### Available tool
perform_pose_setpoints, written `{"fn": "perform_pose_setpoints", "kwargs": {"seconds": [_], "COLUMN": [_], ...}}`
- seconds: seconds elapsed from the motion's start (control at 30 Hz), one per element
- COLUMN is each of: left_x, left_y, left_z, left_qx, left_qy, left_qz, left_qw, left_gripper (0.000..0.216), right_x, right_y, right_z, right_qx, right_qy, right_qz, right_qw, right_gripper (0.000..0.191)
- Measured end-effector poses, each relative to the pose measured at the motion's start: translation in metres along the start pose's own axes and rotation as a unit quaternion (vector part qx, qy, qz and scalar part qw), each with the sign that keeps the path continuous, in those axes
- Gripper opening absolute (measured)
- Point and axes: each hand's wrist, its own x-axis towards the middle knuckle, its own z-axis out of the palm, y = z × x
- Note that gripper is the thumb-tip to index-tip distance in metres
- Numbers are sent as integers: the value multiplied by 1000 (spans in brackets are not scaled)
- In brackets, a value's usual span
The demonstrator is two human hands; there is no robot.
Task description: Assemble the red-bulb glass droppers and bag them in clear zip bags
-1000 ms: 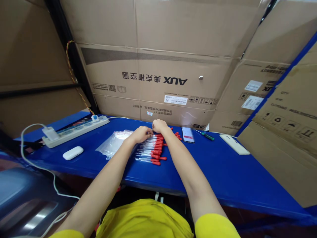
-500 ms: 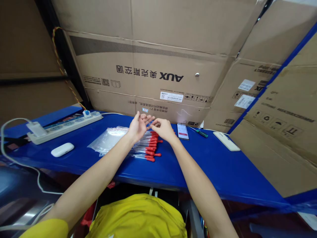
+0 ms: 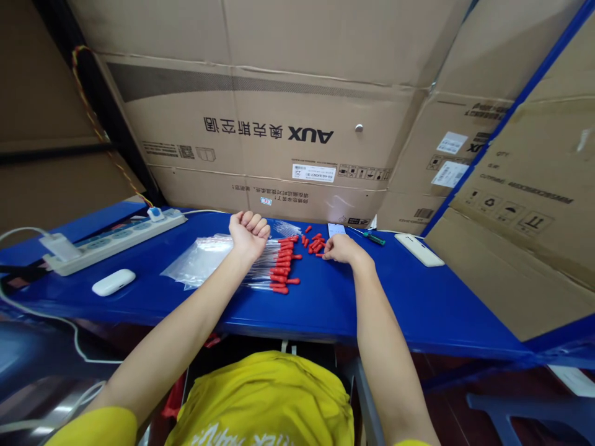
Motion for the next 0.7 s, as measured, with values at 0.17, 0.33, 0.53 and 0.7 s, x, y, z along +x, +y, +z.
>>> {"fn": "perform_pose_setpoints", "kwargs": {"seconds": [0.17, 0.33, 0.53, 0.7], "left_x": [0, 2, 0, -9], "left_y": [4, 7, 10, 11], "left_z": [1, 0, 3, 9], "left_qx": [12, 15, -7, 2], "left_qy": [7, -10, -29, -42], "left_qz": [14, 50, 79, 94], "left_qw": [1000, 999, 996, 995], "left_gripper": [51, 51, 48, 45], "right_x": [-8, -12, -12, -17], "right_y": [-8, -38, -90, -106], "right_z": [-1, 8, 42, 60], "right_qx": [56, 131, 126, 125], "right_qy": [-28, -23, 140, 153], "right_qz": [-32, -163, -295, -328], "right_qw": [998, 978, 937, 924], "right_gripper": [16, 18, 22, 15]}}
